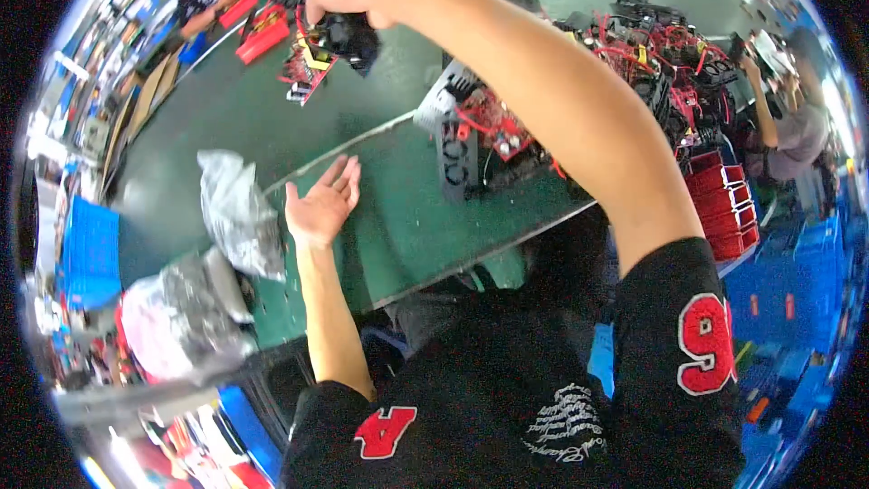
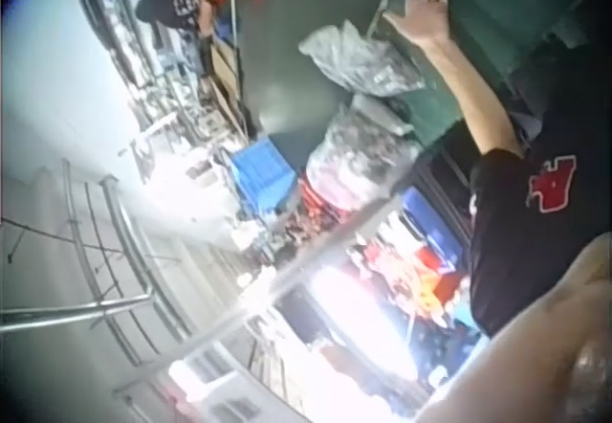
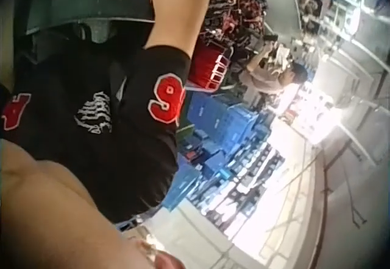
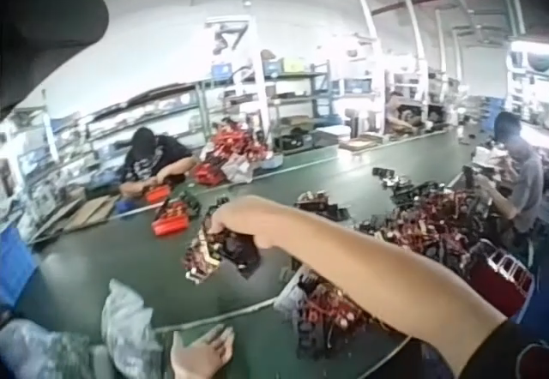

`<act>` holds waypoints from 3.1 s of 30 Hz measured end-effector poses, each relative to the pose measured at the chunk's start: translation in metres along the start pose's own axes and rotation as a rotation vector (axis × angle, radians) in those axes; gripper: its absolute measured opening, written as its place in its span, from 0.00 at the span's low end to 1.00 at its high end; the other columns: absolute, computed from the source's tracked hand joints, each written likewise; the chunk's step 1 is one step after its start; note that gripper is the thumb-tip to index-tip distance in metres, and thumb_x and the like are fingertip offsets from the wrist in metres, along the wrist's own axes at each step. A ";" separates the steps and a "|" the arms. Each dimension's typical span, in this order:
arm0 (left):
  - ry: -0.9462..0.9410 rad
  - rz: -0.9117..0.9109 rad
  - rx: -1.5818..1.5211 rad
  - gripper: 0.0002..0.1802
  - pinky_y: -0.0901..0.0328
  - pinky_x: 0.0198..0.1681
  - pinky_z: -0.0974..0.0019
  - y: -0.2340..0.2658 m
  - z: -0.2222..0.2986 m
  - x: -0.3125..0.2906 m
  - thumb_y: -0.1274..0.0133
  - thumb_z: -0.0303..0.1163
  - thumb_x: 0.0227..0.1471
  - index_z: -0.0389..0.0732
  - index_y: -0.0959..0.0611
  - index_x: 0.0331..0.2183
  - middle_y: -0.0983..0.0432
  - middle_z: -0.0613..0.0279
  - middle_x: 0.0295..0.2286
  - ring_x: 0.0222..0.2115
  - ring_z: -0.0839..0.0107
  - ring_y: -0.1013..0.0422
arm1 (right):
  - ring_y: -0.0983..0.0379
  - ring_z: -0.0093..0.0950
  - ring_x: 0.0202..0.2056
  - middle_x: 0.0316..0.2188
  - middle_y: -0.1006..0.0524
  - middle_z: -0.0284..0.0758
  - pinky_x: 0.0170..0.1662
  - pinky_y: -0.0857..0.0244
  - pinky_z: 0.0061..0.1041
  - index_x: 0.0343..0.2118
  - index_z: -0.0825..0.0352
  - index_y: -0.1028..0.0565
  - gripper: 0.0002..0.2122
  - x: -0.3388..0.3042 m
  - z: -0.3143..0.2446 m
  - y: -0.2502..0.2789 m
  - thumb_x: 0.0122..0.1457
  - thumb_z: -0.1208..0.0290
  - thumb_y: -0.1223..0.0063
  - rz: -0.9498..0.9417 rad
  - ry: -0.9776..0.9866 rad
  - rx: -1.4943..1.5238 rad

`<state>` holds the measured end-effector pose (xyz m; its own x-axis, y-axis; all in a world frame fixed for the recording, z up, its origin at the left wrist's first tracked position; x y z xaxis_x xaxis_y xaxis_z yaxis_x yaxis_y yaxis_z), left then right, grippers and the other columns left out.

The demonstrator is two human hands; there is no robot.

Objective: The worker is assembling electronic circuit board components by attaching them to red plastic housings and organizing them into bins.

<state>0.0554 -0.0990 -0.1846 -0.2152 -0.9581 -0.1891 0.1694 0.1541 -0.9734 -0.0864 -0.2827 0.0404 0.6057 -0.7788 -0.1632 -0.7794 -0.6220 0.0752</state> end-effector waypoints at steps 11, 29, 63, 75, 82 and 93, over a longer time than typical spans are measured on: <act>-0.092 0.411 0.829 0.34 0.29 0.27 0.65 -0.004 -0.053 -0.162 0.54 0.56 0.54 0.35 0.24 0.49 0.22 0.54 0.37 0.31 0.69 0.25 | 0.24 0.26 0.30 0.30 0.21 0.38 0.33 0.29 0.27 0.35 0.73 0.23 0.09 -0.212 0.166 -0.053 0.55 0.73 0.47 -0.066 -0.197 0.301; -0.180 0.640 2.399 0.37 0.42 0.54 0.50 -0.027 -0.076 -0.095 0.48 0.50 0.53 0.25 0.31 0.51 0.32 0.31 0.47 0.51 0.43 0.37 | 0.30 0.26 0.45 0.41 0.25 0.35 0.53 0.38 0.28 0.49 0.70 0.27 0.29 -0.274 0.229 -0.112 0.40 0.70 0.31 0.443 0.211 0.234; -0.311 -1.072 2.640 0.19 0.33 0.44 0.48 -0.051 -0.785 0.433 0.46 0.36 0.43 0.33 0.22 0.36 0.23 0.41 0.37 0.39 0.44 0.27 | 0.28 0.43 0.40 0.33 0.25 0.42 0.45 0.34 0.46 0.33 0.68 0.28 0.21 -0.690 0.467 0.060 0.31 0.72 0.33 1.606 0.691 1.474; -0.751 -0.933 2.559 0.13 0.35 0.33 0.47 -0.223 -0.653 0.218 0.49 0.36 0.46 0.34 0.21 0.23 0.23 0.45 0.24 0.28 0.46 0.26 | 0.30 0.35 0.37 0.32 0.29 0.38 0.41 0.34 0.38 0.55 0.64 0.34 0.24 -0.650 0.477 0.079 0.55 0.62 0.45 1.049 0.811 0.990; 0.174 -0.159 1.551 0.09 0.36 0.32 0.77 -0.219 -0.441 0.035 0.48 0.28 0.55 0.31 0.22 0.34 0.23 0.65 0.28 0.26 0.82 0.30 | 0.26 0.39 0.30 0.30 0.25 0.42 0.33 0.29 0.43 0.56 0.70 0.35 0.30 -0.629 0.499 0.080 0.55 0.56 0.44 0.826 0.973 1.484; -0.493 0.320 1.290 0.10 0.37 0.30 0.77 -0.109 -0.166 -0.148 0.51 0.29 0.58 0.32 0.22 0.36 0.24 0.65 0.28 0.26 0.82 0.30 | 0.28 0.40 0.44 0.43 0.28 0.40 0.47 0.30 0.48 0.55 0.76 0.38 0.26 -0.519 0.433 0.086 0.57 0.63 0.53 0.745 0.722 0.934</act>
<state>-0.0911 0.0665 -0.0719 0.3067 -0.9505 -0.0508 0.9499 0.3090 -0.0474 -0.5375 0.1035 -0.2948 -0.2685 -0.9457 0.1832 -0.5949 0.0132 -0.8037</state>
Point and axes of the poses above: each hand's wrist, its own x-axis towards the middle knuckle, its own y-axis out of the back of the hand, z = x × y, the point moved 4 cm from there along x, towards the middle knuckle
